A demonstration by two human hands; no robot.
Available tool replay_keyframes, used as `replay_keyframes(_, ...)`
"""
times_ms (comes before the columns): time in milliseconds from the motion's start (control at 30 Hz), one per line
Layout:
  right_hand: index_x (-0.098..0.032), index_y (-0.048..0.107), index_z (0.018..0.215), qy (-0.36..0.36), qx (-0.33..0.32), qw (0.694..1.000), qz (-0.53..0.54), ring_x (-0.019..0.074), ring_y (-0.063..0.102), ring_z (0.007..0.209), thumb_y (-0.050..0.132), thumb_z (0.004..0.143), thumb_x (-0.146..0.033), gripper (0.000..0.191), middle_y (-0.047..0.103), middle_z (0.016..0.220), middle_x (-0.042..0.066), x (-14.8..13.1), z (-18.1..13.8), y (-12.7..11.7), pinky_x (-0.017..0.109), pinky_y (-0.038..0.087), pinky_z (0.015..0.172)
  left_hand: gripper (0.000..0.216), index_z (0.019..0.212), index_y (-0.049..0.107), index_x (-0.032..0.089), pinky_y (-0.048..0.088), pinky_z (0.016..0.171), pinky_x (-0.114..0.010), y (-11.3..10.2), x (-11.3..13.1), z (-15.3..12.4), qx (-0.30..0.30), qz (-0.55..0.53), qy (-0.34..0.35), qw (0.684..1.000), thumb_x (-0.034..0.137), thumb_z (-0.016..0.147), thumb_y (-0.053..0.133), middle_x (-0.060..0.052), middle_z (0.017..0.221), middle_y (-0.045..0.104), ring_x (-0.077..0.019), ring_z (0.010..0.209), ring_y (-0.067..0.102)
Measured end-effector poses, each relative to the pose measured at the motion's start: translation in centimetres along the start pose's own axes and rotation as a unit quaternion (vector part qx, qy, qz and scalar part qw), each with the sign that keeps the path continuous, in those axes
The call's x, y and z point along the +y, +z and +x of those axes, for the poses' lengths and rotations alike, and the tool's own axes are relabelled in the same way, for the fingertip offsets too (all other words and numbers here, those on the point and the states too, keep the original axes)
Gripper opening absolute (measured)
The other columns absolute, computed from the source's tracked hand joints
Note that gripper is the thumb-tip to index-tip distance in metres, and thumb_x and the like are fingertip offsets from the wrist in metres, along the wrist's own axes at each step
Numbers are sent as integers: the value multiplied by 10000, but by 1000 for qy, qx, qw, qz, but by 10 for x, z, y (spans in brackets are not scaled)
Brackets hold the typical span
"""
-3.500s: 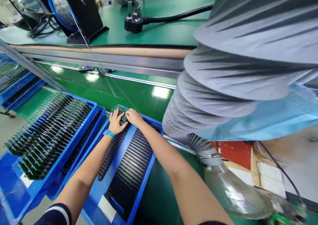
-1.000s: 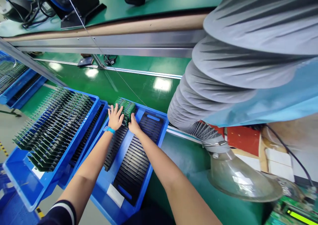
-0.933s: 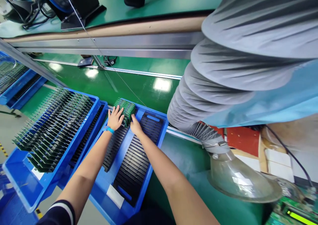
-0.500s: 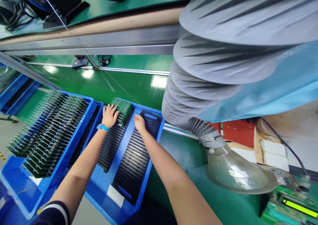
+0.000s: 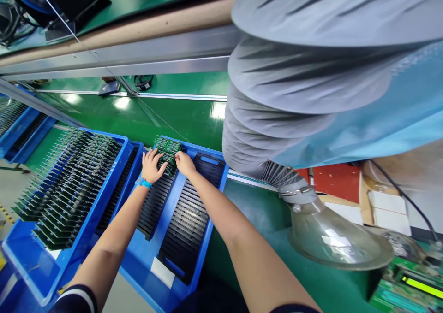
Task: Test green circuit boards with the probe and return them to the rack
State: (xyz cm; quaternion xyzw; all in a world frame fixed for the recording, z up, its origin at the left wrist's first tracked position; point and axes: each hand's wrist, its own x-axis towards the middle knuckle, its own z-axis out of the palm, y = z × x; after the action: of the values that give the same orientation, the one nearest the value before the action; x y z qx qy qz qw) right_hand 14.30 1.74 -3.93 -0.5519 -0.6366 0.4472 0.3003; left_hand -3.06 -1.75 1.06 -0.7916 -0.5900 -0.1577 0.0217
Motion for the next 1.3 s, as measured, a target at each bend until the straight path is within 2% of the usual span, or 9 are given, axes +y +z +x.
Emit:
replay_keyframes(133,-148,597,1125,0,-9,999,-46,181,634,925,570,935,-306,249,630,1096,70,-9,1,-9,383,543,805,396,1231,569,183,179,1117,-594,-1,-2,-5,1,0,3,1000,426,919,584,-104,1393,473,-319,1353,338)
replay_keyframes(233,-143,603,1108,-22,-24,997,-76,175,639,909,573,934,-298,235,636,1078,66,-16,-1,-19,374,547,794,398,1244,555,182,200,1113,-588,-1,-3,-8,2,-2,4,1000,417,924,578,-107,1421,437,-320,1354,334)
replay_keyframes(367,-149,615,1091,-68,-39,989,-124,194,621,992,562,939,-293,216,628,1125,73,-32,-8,-29,408,523,860,458,1272,529,170,192,1111,-597,2,-5,-15,4,-7,4,1000,436,904,584,-126,1456,387,-342,1377,290)
replay_keyframes(600,-147,632,1052,-111,-115,968,-192,189,631,974,556,942,-320,218,649,1083,68,-55,-8,-30,413,515,872,602,1318,508,162,122,1128,-599,3,-8,-23,-5,-11,10,1000,471,814,621,-183,1477,353,-389,1406,238)
replay_keyframes(733,-145,625,1067,-119,-129,962,-209,182,636,942,565,938,-314,221,646,1080,69,-60,-2,-29,394,528,841,675,1311,513,160,117,1124,-606,3,-6,-26,2,-8,0,1000,506,756,679,-191,1473,354,-403,1401,237)
replay_keyframes(900,-135,634,983,-144,-78,965,-203,167,636,894,570,934,-289,173,655,998,50,-73,-6,-41,376,527,817,705,1228,567,153,134,1125,-599,0,1,-24,18,-12,-24,999,562,682,741,-198,1379,443,-409,1361,306)
replay_keyframes(1033,-133,635,806,-180,-5,970,-166,156,619,849,539,913,-134,144,653,838,37,-87,-14,-63,322,487,815,675,1092,612,137,109,1122,-618,1,15,-15,36,-19,-61,997,613,636,759,-205,1264,507,-432,1336,315)
replay_keyframes(1167,-156,638,788,-212,75,968,-108,150,604,803,515,875,-80,169,644,807,46,-97,-25,-82,257,459,763,514,983,621,111,152,1111,-614,8,31,0,55,-37,-101,993,499,681,769,-210,1204,531,-439,1332,304)
replay_keyframes(1300,-165,639,839,-235,131,962,-53,156,623,794,504,873,-97,155,632,812,40,-102,-38,-93,251,477,724,372,1016,622,134,221,1091,-602,11,39,13,73,-76,-124,987,432,809,702,-124,1231,555,-352,1314,369)
